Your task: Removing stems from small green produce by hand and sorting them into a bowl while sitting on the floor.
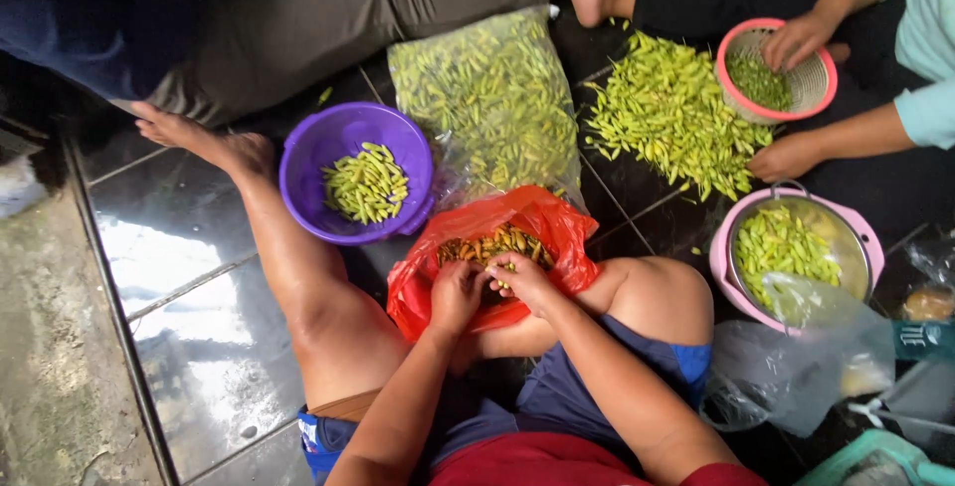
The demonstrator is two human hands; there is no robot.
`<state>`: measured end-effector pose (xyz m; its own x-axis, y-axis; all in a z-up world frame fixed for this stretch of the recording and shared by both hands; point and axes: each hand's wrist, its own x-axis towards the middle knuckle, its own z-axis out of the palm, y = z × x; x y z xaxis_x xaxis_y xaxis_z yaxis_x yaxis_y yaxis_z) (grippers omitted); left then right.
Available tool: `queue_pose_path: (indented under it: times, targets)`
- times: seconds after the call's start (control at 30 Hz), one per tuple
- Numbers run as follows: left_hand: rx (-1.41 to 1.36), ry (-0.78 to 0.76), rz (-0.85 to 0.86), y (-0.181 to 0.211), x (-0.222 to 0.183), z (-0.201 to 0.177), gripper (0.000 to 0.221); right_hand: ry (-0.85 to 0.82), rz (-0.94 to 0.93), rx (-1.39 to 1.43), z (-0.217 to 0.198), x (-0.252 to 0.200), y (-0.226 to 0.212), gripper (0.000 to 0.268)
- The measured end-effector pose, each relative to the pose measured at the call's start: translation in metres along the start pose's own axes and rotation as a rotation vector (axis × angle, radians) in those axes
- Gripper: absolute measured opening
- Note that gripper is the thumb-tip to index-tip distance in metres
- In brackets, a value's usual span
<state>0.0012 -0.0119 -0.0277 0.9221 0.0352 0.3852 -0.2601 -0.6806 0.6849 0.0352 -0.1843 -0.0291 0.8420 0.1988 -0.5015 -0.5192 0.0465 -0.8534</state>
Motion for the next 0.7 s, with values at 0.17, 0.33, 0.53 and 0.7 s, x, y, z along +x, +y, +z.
queue_pose_path:
  times: [0.17, 0.33, 0.53, 0.7]
  targets:
    - [-0.298, -0.154, -0.22, 0.002, -0.005, -0.001, 0.012, -0.034, -0.005, -0.003, -0.007, -0.003, -0.004, 0.028]
    - [-0.777, -0.252, -0.462, 0.003, -0.011, -0.003, 0.008, -0.114, 0.067, 0.076, -0.008, -0.009, 0.001, 0.027]
    - [-0.888, -0.269, -0.488, 0.008, -0.008, -0.007, 0.008, -0.181, 0.158, 0.289, -0.007, -0.014, -0.005, 0.02]
    - [-0.879, -0.283, -0.497, -0.009, -0.012, 0.001, 0.009, -0.101, 0.168, 0.423, -0.019, -0.014, -0.025, 0.01]
